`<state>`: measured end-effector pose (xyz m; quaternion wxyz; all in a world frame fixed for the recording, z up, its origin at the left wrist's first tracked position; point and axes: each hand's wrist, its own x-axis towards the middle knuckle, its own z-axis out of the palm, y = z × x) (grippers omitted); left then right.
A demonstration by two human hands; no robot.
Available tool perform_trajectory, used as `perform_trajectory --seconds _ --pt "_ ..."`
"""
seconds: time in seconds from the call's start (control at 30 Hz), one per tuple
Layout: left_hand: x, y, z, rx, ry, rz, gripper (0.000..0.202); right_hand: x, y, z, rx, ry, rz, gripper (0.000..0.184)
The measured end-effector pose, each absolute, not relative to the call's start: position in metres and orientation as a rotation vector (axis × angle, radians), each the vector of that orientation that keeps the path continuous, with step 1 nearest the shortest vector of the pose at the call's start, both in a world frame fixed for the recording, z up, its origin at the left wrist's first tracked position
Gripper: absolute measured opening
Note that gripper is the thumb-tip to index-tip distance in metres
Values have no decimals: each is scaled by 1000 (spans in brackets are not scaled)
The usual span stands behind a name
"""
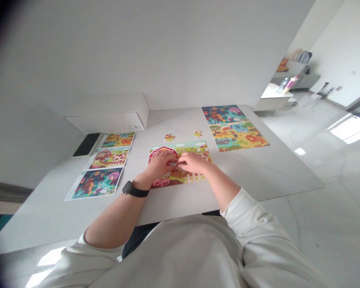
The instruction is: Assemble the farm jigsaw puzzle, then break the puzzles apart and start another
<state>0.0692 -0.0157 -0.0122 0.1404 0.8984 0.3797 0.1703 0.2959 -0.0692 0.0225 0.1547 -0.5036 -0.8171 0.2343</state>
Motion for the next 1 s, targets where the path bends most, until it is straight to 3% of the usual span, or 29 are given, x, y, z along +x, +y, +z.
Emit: perform_trajectory --seconds 0.1,0.3,0.47,0.73,0.93,1.0 --pt "74 -12 -13 2578 1150 565 16 311 -60 23 -1493 -2075 741 25" --pt "78 -12 -1 2526 1164 726 25 361 -29 27 -1634 -1590 600 33" --pt "71 -15 4 2459 1225 840 29 393 16 29 -1922 -1611 429 33" --pt "69 -13 0 2458 1203 899 30 405 72 24 -2324 -1793 338 50" --pt "66 -13 1 2451 1246 923 29 402 91 25 -2293 -2015 411 27" --pt "67 -13 2 2451 1258 909 29 402 90 23 -2247 -1975 419 28"
